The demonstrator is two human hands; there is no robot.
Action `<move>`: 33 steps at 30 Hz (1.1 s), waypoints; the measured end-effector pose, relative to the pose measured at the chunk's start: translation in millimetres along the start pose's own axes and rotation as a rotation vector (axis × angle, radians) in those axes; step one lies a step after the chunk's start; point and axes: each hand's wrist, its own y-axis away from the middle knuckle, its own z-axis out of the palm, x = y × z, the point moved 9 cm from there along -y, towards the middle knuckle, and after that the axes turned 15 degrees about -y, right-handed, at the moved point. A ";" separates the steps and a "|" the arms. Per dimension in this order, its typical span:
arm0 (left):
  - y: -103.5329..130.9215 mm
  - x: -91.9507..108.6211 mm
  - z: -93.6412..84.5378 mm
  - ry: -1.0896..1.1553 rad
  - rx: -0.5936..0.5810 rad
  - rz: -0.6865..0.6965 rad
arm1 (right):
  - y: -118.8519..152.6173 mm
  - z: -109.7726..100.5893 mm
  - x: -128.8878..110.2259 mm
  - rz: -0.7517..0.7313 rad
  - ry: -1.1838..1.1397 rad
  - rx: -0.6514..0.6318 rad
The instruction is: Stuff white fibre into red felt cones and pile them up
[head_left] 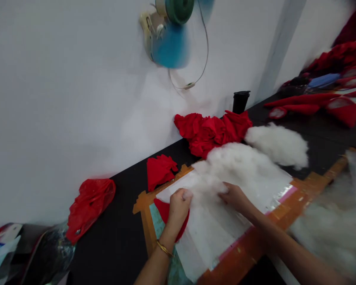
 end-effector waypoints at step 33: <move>37.3 2.6 -33.2 -0.032 0.104 0.143 | 14.2 67.9 -49.9 -0.355 0.500 -0.102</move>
